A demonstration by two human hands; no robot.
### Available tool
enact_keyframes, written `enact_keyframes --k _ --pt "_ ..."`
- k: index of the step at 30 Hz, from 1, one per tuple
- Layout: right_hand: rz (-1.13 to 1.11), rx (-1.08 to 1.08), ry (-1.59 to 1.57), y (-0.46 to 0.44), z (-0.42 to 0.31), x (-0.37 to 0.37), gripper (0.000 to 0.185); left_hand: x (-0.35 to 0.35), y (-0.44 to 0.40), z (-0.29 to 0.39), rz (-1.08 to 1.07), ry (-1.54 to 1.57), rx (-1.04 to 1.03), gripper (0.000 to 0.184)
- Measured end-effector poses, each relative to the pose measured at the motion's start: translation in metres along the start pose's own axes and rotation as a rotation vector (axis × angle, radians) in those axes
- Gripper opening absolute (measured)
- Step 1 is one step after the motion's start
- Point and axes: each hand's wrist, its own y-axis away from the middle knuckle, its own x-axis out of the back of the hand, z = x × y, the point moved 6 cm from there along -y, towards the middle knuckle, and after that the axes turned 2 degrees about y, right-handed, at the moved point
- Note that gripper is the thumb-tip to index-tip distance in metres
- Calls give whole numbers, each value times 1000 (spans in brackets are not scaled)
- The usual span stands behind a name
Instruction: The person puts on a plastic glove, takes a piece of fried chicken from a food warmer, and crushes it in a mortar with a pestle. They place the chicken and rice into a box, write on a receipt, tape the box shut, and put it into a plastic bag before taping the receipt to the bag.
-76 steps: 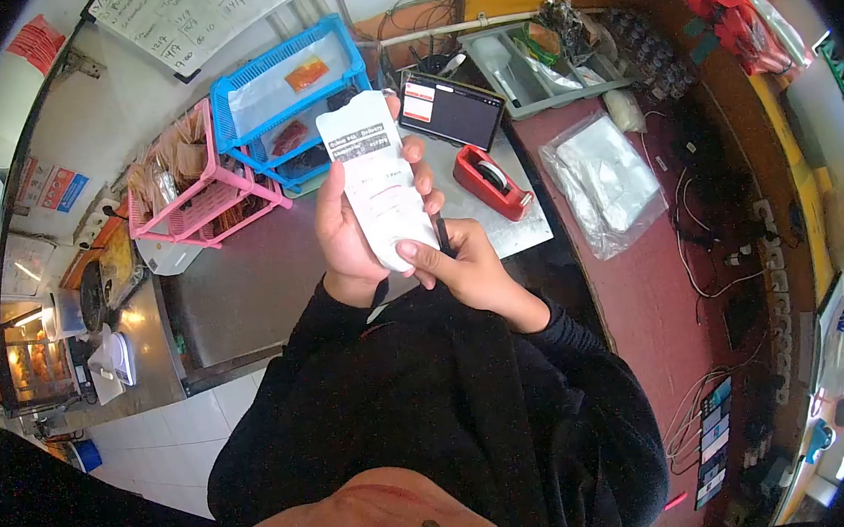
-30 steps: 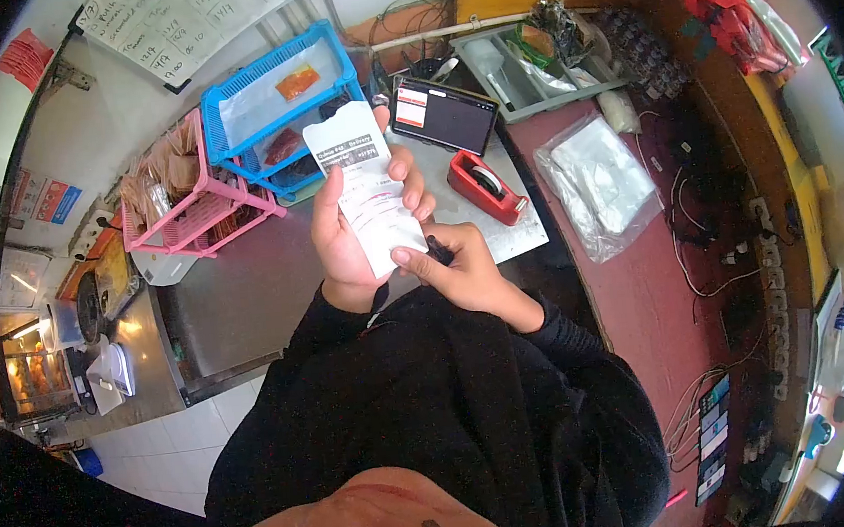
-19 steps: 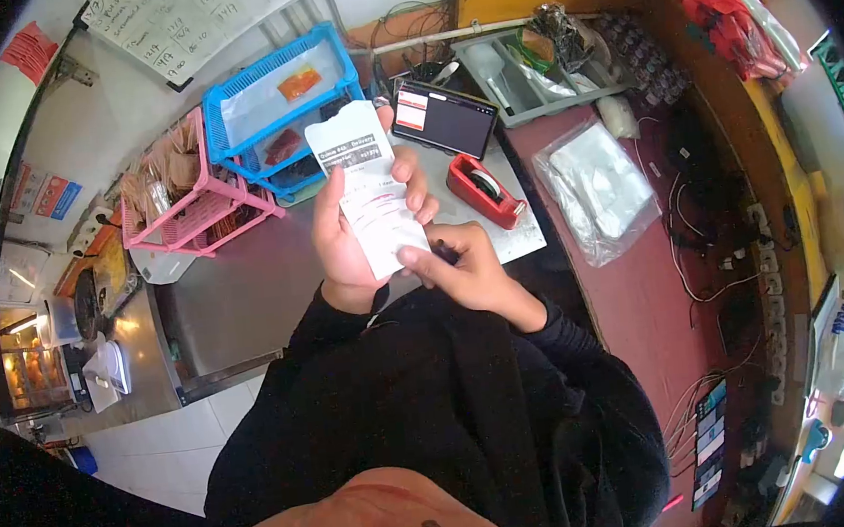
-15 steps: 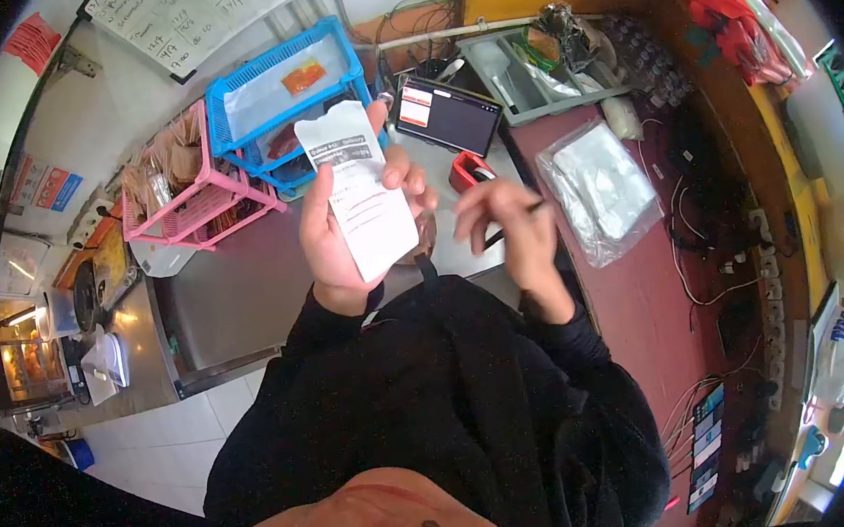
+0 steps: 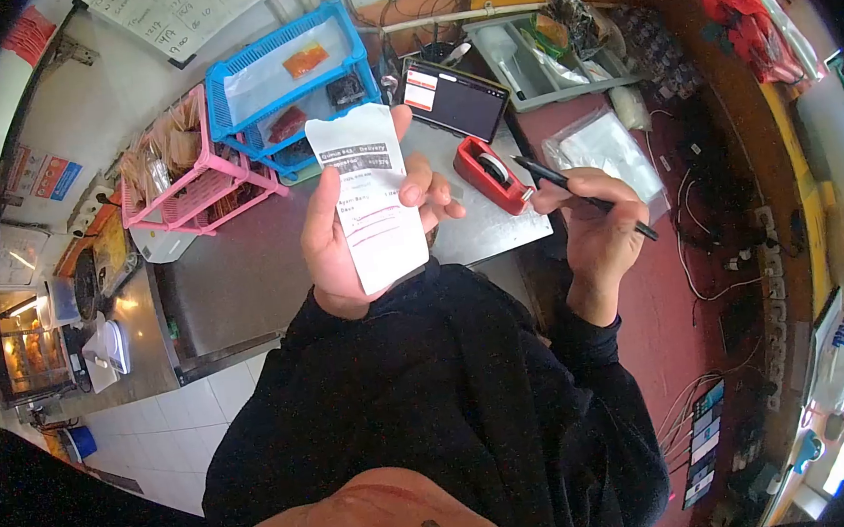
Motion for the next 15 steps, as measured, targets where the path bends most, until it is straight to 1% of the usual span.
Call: enact_keyframes --k 2,3,4,5,6,7,9,10,11,13,15 --pt "-115 125 46 -2 -1 3 29 -2 1 -2 1 -2 10 67" --pt "-114 124 46 -1 -1 4 29 -3 1 -3 1 -4 18 68" --pt "-108 88 -49 -1 1 5 21 -4 1 -3 2 -5 19 68" --pt "-102 52 -145 -2 3 6 18 -4 2 -4 19 -24 19 68" --pt "-147 85 -162 -3 0 1 19 -4 2 -4 36 -44 20 68" --pt "-146 84 -163 0 -3 -4 19 -4 2 -5 37 -44 20 68" --pt "-53 -22 -257 5 -4 -15 20 -4 2 -6 55 -7 15 68" --pt "-127 -10 -226 6 -4 -20 20 -5 2 -7 56 -7 16 68" --pt "-125 -11 -226 9 -4 -24 20 -6 2 -7 62 4 4 68" --pt "-181 -42 -84 16 -5 -36 20 -10 3 -7 70 17 -5 69" --pt "-215 -53 -70 20 -2 -38 19 -13 3 -7 94 67 -16 69"
